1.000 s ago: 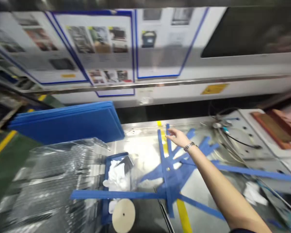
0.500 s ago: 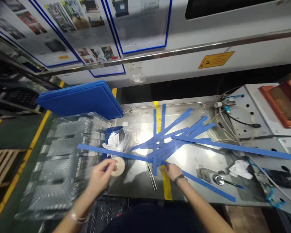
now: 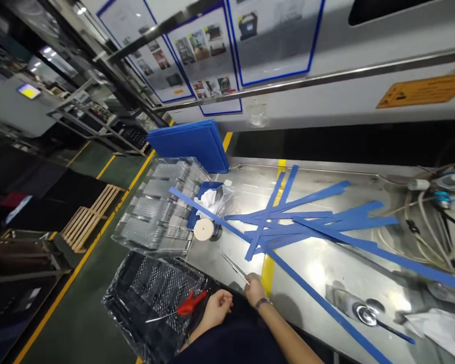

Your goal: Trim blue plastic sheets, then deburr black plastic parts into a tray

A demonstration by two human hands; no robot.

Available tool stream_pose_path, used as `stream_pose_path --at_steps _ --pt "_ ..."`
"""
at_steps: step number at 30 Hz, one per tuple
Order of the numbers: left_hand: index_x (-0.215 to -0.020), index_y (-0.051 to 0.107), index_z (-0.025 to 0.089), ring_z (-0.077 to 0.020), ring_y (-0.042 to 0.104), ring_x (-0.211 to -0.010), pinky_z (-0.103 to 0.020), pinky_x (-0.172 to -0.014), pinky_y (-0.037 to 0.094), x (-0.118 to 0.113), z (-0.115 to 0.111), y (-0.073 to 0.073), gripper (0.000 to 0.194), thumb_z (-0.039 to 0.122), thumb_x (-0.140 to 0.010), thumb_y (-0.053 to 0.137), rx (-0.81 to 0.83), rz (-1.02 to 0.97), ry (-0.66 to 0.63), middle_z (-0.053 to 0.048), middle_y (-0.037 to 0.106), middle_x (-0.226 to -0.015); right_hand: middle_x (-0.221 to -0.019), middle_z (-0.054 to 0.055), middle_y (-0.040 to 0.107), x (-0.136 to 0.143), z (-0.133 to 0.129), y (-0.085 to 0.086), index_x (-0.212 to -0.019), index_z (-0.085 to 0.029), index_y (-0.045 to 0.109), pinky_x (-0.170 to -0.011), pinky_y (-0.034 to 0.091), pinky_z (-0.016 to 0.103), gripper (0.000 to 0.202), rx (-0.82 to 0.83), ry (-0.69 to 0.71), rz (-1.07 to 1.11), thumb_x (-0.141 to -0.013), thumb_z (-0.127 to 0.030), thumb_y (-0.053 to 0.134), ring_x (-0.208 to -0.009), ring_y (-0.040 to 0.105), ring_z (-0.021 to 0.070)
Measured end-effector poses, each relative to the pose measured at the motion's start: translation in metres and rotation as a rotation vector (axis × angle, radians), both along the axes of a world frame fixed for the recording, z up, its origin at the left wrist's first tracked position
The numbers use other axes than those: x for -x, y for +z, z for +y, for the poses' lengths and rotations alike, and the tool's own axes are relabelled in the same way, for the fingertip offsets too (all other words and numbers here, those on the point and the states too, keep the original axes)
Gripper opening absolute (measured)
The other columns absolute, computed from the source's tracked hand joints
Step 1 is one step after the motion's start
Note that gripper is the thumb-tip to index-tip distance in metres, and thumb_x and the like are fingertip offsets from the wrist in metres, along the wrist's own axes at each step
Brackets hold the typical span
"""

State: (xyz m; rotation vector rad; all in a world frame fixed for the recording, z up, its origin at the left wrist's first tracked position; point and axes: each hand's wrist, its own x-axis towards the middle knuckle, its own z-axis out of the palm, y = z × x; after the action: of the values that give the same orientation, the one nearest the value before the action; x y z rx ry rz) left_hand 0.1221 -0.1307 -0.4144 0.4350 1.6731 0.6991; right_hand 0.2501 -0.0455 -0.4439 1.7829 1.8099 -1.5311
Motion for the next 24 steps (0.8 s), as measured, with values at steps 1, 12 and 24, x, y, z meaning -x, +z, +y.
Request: stream_pose_path --at_steps 1,12,24 --pt "-0.06 0.056 0.021 -0.0117 0.044 -0.049 -0.028 -0.054 0.038 0.001 -0.003 -0.003 0.021 0.036 -0.06 0.072 -0.004 -0.014 0.03 0.003 0.052 -0.052 -0.069 -0.003 0.059 -0.006 -0.001 0.004 -0.09 -0.015 0.06 -0.061 0.05 0.028 0.02 0.037 -0.028 0.034 -0.092 -0.035 0.057 -0.059 0.057 0.011" --pt "-0.124 0.06 0.013 -0.0289 0.061 -0.114 -0.039 -0.095 0.047 0.0 0.047 0.027 0.091 0.083 -0.067 0.056 -0.304 -0.548 0.383 -0.022 0.066 -0.123 -0.051 -0.004 0.05 -0.009 0.014 0.07 -0.073 -0.021 0.052 -0.041 0.033 0.026 0.082 0.162 -0.133 0.315 -0.048 -0.098 0.039 -0.037 0.04 0.01" --pt "-0.128 0.059 0.005 -0.0331 0.056 -0.124 -0.048 -0.112 0.033 -0.01 0.046 0.032 0.085 0.076 -0.084 0.043 -0.356 -0.786 0.351 -0.023 0.068 -0.12 -0.043 0.001 0.041 0.018 -0.005 0.075 -0.043 -0.026 0.03 -0.054 0.037 0.033 0.068 -0.129 -0.286 0.124 -0.061 -0.091 0.04 -0.05 0.043 0.0163"
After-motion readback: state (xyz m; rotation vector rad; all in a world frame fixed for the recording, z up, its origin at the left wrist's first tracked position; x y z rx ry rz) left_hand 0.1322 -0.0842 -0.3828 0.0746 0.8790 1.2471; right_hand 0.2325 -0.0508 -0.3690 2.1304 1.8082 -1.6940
